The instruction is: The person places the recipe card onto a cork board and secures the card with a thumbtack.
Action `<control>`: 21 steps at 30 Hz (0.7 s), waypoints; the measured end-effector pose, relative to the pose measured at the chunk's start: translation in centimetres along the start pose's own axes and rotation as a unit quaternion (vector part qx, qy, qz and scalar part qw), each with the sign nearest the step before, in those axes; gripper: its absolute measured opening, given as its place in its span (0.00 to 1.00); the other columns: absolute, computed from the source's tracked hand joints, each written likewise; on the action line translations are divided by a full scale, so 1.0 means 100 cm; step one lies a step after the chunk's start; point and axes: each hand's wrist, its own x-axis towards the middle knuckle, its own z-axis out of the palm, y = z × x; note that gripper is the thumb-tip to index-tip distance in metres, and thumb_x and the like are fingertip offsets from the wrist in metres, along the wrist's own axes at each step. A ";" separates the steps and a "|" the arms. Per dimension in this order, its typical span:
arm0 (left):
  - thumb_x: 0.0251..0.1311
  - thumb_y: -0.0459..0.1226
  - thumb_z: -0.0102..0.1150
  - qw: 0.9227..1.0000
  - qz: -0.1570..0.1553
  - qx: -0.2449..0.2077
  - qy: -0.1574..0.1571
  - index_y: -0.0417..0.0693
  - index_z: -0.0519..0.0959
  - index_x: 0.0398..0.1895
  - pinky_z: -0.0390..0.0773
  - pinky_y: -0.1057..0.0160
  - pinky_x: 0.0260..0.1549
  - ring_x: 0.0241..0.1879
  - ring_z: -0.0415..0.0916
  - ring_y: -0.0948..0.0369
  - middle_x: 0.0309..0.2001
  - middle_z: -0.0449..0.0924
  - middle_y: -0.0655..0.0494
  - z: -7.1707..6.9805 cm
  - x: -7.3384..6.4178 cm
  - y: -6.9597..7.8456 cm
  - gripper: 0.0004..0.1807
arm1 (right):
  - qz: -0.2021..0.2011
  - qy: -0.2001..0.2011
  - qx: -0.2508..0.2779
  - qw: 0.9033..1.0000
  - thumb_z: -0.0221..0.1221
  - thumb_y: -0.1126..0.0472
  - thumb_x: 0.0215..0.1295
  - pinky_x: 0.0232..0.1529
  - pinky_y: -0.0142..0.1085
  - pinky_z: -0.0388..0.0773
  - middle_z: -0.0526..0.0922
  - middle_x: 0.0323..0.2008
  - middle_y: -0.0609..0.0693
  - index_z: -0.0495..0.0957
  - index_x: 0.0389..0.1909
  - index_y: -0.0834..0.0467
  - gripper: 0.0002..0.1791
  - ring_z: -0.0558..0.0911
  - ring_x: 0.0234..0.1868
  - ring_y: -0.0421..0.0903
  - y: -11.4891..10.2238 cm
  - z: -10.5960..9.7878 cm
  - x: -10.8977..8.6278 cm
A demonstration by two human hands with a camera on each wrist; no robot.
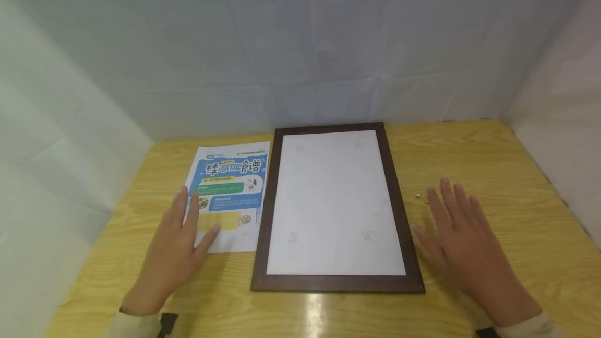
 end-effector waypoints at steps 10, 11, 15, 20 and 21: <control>0.77 0.51 0.49 0.998 -0.032 -0.034 -0.052 0.24 0.50 0.76 0.50 0.30 0.69 0.75 0.41 0.29 0.77 0.41 0.24 -0.006 0.018 -0.032 0.43 | 0.004 0.013 0.013 1.000 0.55 0.45 0.76 0.76 0.60 0.42 0.56 0.72 0.77 0.58 0.75 0.71 0.41 0.52 0.76 0.71 0.015 0.001 0.003; 0.77 0.51 0.48 0.997 -0.037 -0.040 -0.056 0.24 0.51 0.76 0.50 0.29 0.69 0.75 0.41 0.29 0.76 0.42 0.24 -0.006 0.019 -0.035 0.43 | 0.000 0.019 0.013 1.000 0.53 0.43 0.76 0.76 0.59 0.42 0.56 0.72 0.77 0.58 0.74 0.71 0.41 0.53 0.75 0.72 0.017 0.002 0.003; 0.77 0.51 0.48 0.995 -0.050 -0.060 -0.064 0.22 0.51 0.75 0.52 0.30 0.69 0.73 0.44 0.27 0.75 0.43 0.21 -0.006 0.025 -0.048 0.43 | -0.024 0.055 0.018 0.998 0.47 0.36 0.77 0.77 0.57 0.47 0.60 0.69 0.79 0.63 0.70 0.74 0.45 0.58 0.73 0.73 0.025 0.007 0.004; 0.77 0.50 0.47 0.990 -0.071 -0.085 -0.086 0.20 0.49 0.74 0.51 0.29 0.68 0.72 0.44 0.25 0.74 0.42 0.19 -0.007 0.034 -0.063 0.43 | -0.042 0.090 0.019 0.995 0.41 0.30 0.76 0.73 0.60 0.56 0.66 0.65 0.80 0.68 0.66 0.75 0.49 0.64 0.68 0.76 0.031 0.011 0.005; 0.77 0.50 0.47 0.989 -0.076 -0.091 -0.091 0.20 0.49 0.74 0.51 0.29 0.68 0.72 0.44 0.25 0.74 0.42 0.19 -0.008 0.036 -0.066 0.43 | -0.044 0.093 0.017 0.995 0.41 0.30 0.75 0.71 0.62 0.59 0.66 0.65 0.80 0.69 0.66 0.75 0.49 0.65 0.66 0.77 0.032 0.011 0.005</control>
